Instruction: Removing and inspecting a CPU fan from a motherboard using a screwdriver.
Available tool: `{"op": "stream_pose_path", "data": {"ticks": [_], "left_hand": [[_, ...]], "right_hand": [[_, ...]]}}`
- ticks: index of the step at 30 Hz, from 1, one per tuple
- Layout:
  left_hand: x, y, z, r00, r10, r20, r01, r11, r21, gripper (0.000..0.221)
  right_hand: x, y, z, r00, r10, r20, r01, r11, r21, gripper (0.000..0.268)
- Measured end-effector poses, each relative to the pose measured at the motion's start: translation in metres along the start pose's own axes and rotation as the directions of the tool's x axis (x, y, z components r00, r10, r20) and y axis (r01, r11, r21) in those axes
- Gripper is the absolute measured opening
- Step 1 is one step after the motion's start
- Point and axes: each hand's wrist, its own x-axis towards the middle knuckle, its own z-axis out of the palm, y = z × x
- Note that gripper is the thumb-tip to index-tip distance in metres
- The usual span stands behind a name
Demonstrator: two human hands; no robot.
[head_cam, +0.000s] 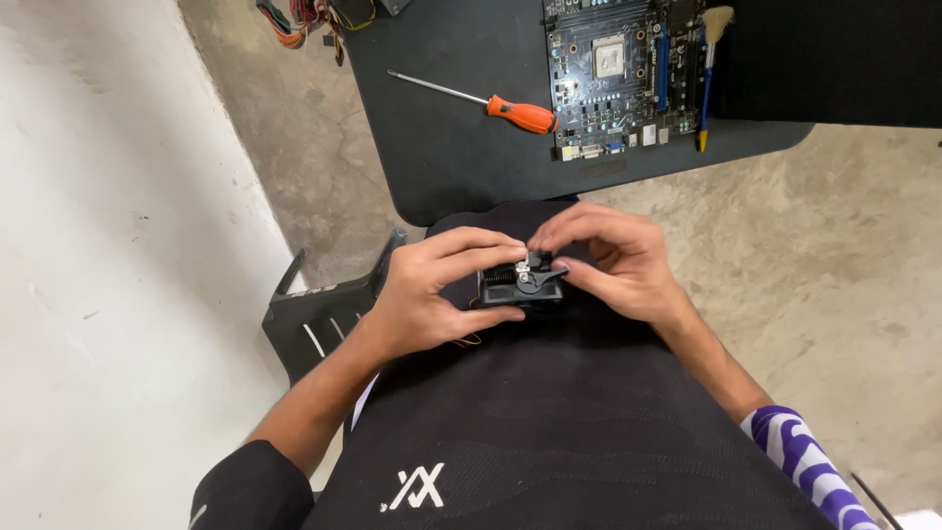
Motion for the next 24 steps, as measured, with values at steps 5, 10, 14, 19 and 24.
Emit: {"op": "stream_pose_path", "data": {"ticks": [5, 10, 14, 19, 24], "left_hand": [[0.001, -0.010, 0.002, 1.000, -0.011, 0.002, 0.011, 0.999, -0.034, 0.049], [0.006, -0.013, 0.002, 0.995, -0.098, 0.028, 0.101, 0.987, -0.129, 0.050], [0.009, -0.011, 0.002, 0.982, -0.174, 0.070, 0.185, 0.964, -0.192, 0.054], [0.011, -0.013, 0.003, 0.967, -0.228, 0.112, 0.249, 0.938, -0.243, 0.057], [0.011, -0.014, 0.003, 0.971, -0.217, 0.095, 0.234, 0.942, -0.241, 0.052]], "right_hand": [[-0.002, 0.007, -0.005, 0.997, 0.066, -0.027, -0.066, 0.998, 0.004, 0.014], [0.005, 0.020, -0.010, 0.988, 0.151, -0.044, -0.144, 0.980, 0.134, 0.011], [0.009, 0.020, -0.016, 0.974, 0.225, 0.000, -0.221, 0.959, 0.178, 0.012], [0.010, 0.018, -0.017, 0.959, 0.284, 0.021, -0.284, 0.943, 0.171, 0.016], [0.008, 0.013, -0.013, 0.963, 0.267, -0.022, -0.261, 0.954, 0.147, 0.011]]}}
